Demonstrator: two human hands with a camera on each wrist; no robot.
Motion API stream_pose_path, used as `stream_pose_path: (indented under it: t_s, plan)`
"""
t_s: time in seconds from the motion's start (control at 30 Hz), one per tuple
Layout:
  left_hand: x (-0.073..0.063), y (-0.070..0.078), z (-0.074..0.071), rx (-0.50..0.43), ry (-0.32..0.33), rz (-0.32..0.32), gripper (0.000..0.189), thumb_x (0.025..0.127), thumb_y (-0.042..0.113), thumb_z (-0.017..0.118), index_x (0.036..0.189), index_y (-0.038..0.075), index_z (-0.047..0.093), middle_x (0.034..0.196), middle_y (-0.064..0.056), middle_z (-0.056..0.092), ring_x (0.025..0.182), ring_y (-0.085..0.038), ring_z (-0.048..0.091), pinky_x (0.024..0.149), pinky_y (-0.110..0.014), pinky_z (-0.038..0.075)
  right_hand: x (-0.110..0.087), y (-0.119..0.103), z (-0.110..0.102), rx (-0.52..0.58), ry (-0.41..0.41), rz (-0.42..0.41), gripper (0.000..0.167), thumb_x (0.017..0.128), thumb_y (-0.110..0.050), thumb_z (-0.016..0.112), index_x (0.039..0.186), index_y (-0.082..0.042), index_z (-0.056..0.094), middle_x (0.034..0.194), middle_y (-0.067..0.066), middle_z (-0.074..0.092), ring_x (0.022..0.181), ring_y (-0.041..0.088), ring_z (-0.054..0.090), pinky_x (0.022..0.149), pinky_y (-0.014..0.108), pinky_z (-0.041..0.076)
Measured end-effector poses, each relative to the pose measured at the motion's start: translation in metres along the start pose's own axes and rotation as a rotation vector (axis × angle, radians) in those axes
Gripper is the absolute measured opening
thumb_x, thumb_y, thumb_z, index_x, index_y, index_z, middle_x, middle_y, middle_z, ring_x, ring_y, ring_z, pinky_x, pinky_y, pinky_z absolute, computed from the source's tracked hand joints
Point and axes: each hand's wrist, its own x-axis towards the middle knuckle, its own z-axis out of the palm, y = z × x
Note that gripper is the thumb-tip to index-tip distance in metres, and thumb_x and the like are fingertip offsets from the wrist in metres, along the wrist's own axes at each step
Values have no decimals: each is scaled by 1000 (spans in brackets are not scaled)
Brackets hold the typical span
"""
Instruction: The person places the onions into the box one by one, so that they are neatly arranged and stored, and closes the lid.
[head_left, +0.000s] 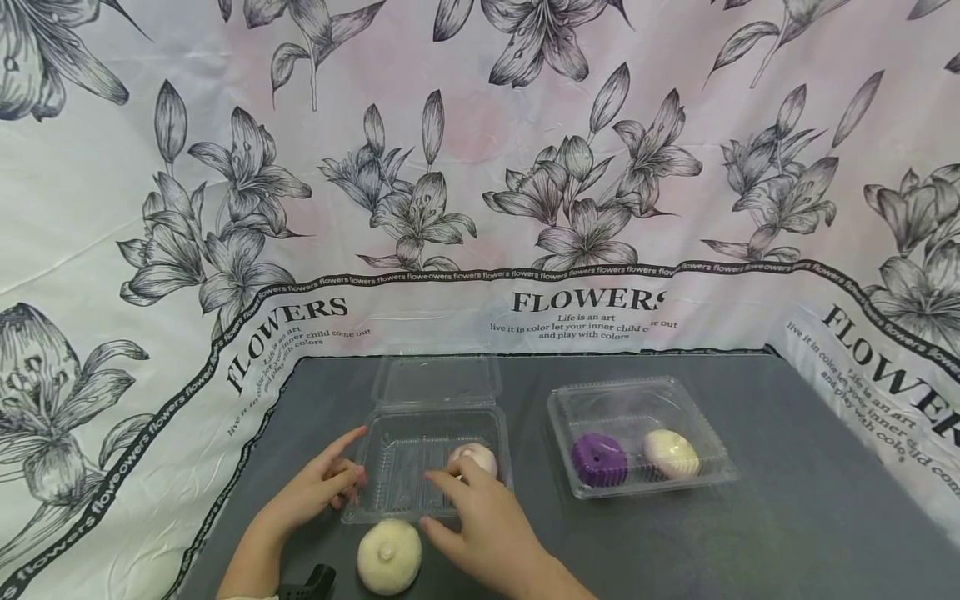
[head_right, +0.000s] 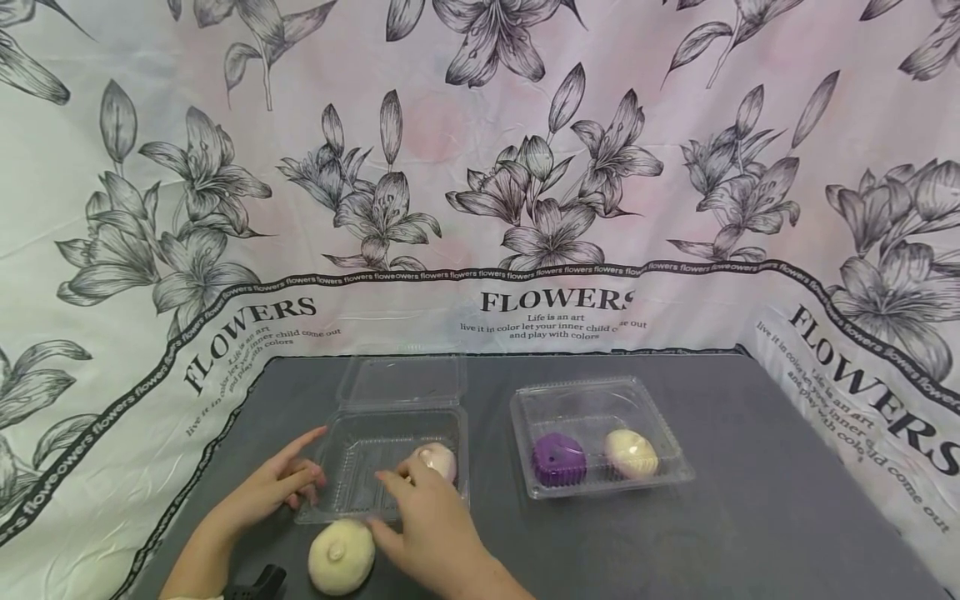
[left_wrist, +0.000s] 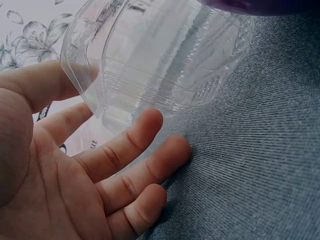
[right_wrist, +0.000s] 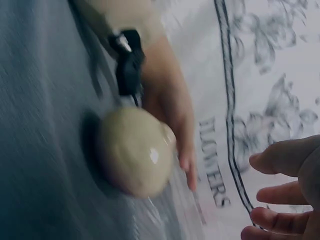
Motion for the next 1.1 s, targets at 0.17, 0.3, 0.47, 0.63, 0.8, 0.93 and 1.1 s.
stream_pose_path:
  t_s: [0.17, 0.3, 0.47, 0.63, 0.8, 0.93, 1.1]
  plan:
    - [-1, 0, 0, -8, -4, 26, 72, 108, 21, 56, 164, 6, 14, 99, -16, 66, 80, -25, 65, 64, -32, 51, -7, -11, 14, -57, -112, -121, 50, 87, -37, 82, 124, -5, 71, 108, 3, 62, 80, -4, 52, 71, 8, 45]
    - [-2, -2, 0, -13, -5, 16, 72, 107, 21, 57, 164, 7, 14, 99, -15, 66, 80, -24, 65, 64, -31, 51, -14, -16, 30, -133, -188, -130, 58, 87, -50, 78, 126, -8, 70, 103, 2, 62, 73, -5, 50, 65, 6, 43]
    - [-1, -3, 1, 5, 1, 2, 71, 107, 24, 57, 165, 11, 16, 100, -15, 67, 80, -25, 65, 66, -32, 52, -19, -23, 43, -246, -262, -35, 63, 87, -60, 70, 132, -16, 69, 89, -2, 55, 58, -4, 41, 56, 8, 43]
    - [0, -2, 0, 24, 15, 1, 70, 108, 24, 56, 165, 14, 17, 100, -16, 67, 81, -26, 64, 67, -34, 52, -20, -31, 49, -268, -325, 83, 64, 88, -63, 67, 136, -22, 64, 83, -2, 55, 53, 0, 45, 50, 13, 45]
    - [0, -2, 0, 15, 8, -6, 72, 107, 24, 57, 165, 13, 16, 99, -15, 67, 81, -26, 63, 66, -34, 52, -23, -32, 58, -227, -366, 161, 64, 88, -65, 63, 132, -20, 51, 75, 1, 56, 49, 6, 50, 46, 17, 45]
    - [-1, -3, 0, 6, 0, 2, 72, 107, 24, 57, 165, 11, 15, 99, -16, 67, 80, -25, 63, 66, -33, 52, -27, -29, 65, -195, -336, 162, 69, 89, -70, 58, 132, -18, 46, 71, 1, 53, 45, 6, 46, 43, 16, 43]
    - [0, -3, 0, 10, 1, 14, 71, 108, 24, 56, 165, 12, 16, 98, -16, 66, 79, -25, 63, 66, -33, 52, -23, -25, 69, -146, -331, 175, 67, 89, -63, 65, 133, -16, 46, 76, 3, 55, 49, 6, 46, 45, 16, 41]
